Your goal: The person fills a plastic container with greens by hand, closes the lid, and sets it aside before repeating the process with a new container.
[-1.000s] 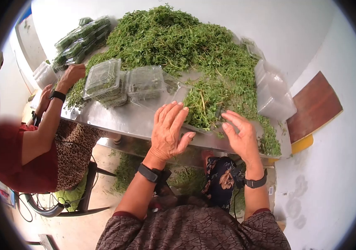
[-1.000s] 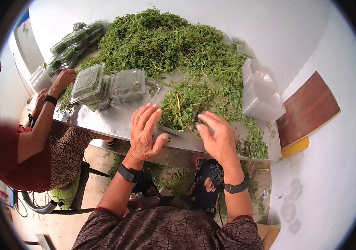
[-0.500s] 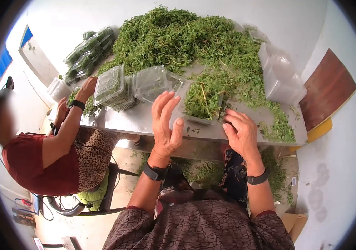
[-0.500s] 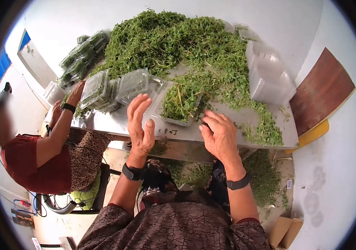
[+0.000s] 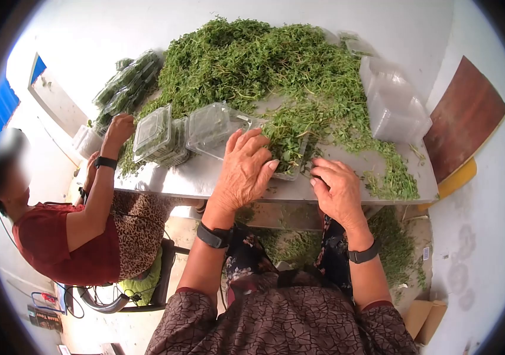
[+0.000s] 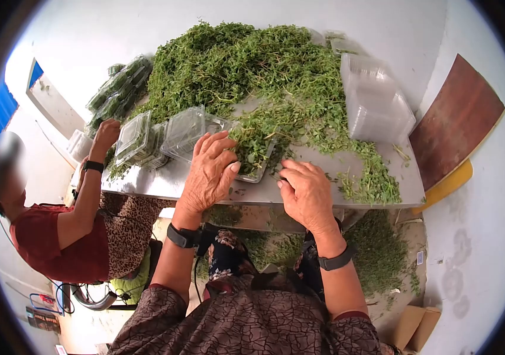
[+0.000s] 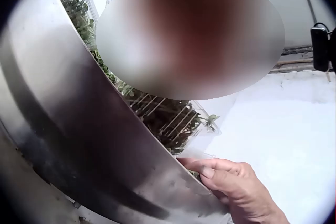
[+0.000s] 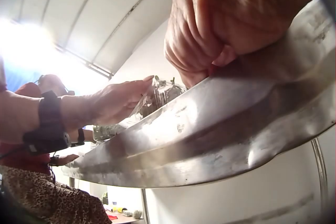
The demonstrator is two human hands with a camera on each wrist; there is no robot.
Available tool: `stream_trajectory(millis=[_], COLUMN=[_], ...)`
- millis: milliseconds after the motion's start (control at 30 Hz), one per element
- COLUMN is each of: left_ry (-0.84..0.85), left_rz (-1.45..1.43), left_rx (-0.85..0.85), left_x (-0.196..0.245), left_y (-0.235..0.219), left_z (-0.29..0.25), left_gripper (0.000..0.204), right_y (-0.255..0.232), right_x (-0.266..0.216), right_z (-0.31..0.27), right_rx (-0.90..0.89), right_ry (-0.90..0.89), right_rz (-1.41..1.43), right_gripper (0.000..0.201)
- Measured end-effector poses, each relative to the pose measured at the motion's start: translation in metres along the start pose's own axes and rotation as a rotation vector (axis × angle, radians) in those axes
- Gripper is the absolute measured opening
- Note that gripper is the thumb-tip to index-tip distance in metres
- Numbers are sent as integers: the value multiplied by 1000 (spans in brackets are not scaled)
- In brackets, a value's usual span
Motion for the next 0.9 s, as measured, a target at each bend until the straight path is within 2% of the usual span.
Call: stream_trajectory(millis=[367, 433, 567, 633, 700, 767, 833, 900], left_ry=[2, -40, -80, -74, -15, -16, 24, 14], left_rz=[-111, -156, -252, -274, -248, -240, -127, -171], left_rx=[30, 162, 202, 185, 93, 64, -89, -86], left_x=[-5, -8, -9, -11, -7, -7, -7, -7], left_y=[-10, -22, -31, -27, -16, -10, 2, 5], left_z=[1, 2, 5, 8, 12, 10, 6, 3], left_gripper=[17, 16, 38, 42, 43, 41, 38, 32], right_y=[2, 1, 2, 2, 3, 3, 3, 3], right_x=[0, -1, -1, -1, -1, 0, 0, 0], right_z=[-1, 0, 1, 1, 1, 1, 1, 1], right_rx=[1, -15, -22, -33, -40, -46, -51, -52], right_ry=[-3, 12, 29, 27, 26, 35, 25, 18], right_rz=[-9, 2, -1, -4, -12, -28, -35, -42], right_gripper=[13, 14, 15, 16, 16, 15, 15, 15])
Point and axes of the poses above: each hand's wrist, its own z-axis towards the middle knuckle, its own y-axis out of the palm, x = y × z, the point moved 6 cm from there along z, towards the middle knuckle, and after that the axes turned 9 degrees about -z, right-handed, at the moved point
